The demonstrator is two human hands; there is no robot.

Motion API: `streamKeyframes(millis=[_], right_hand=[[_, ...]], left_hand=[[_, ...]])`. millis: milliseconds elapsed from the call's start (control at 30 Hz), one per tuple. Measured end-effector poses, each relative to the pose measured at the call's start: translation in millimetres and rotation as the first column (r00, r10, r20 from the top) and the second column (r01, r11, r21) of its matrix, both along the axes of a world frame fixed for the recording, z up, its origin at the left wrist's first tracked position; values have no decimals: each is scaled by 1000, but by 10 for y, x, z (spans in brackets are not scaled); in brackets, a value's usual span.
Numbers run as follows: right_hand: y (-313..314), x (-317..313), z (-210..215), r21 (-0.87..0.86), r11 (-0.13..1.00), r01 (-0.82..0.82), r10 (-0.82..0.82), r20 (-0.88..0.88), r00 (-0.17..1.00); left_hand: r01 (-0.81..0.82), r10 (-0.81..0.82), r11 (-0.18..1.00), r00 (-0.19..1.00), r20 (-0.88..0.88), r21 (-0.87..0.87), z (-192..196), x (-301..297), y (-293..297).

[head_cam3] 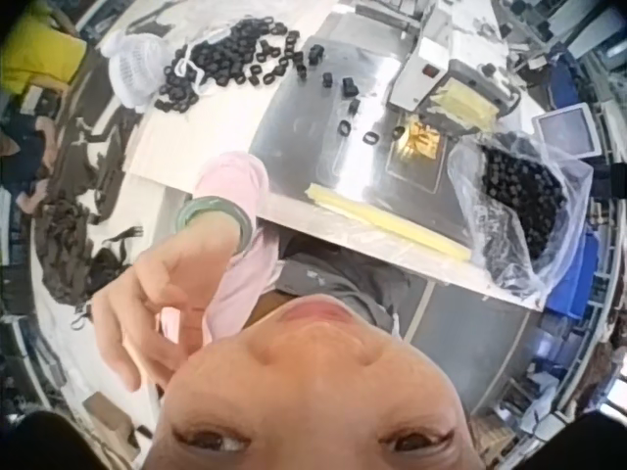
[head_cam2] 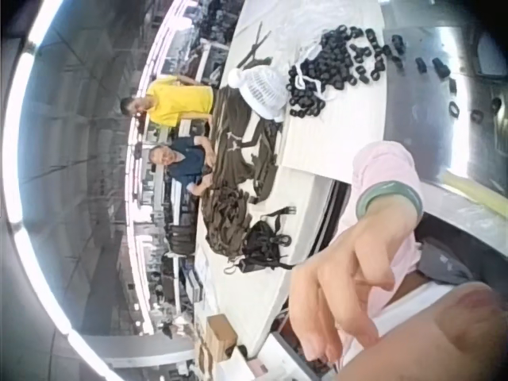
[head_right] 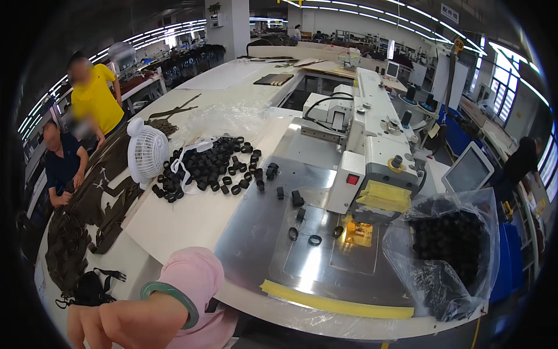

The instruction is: The person repeatedly retrieves small fabric loops from a plastic bag and the workbench, positions each loop under a sewing machine presser foot, and stitches them.

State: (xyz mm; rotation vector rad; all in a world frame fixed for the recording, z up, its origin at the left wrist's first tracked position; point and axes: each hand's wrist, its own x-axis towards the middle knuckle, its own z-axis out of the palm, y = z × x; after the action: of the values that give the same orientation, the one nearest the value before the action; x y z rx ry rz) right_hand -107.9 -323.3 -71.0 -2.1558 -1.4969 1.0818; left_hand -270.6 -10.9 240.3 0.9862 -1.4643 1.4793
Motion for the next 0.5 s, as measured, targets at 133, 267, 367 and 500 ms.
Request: streamKeyframes(millis=[133,267,367,500], right_hand=[[-110,303,225,-8,991,-135,136,37,990],[-341,752,445,-18,978,-206,207,73,976],[-938,612,563,-59,993,-97,98,7,995],[-1233,750,1568,174,957,231,-218,-92,972]], left_hand=[[14,-14,1000,1000,10,28,-5,11,-226],[47,-43,999,991,-127,27,-182,263,-529],[59,-51,998,979,-199,36,-365,562,-722],[61,-34,995,956,-292,85,-206,805,-1099]])
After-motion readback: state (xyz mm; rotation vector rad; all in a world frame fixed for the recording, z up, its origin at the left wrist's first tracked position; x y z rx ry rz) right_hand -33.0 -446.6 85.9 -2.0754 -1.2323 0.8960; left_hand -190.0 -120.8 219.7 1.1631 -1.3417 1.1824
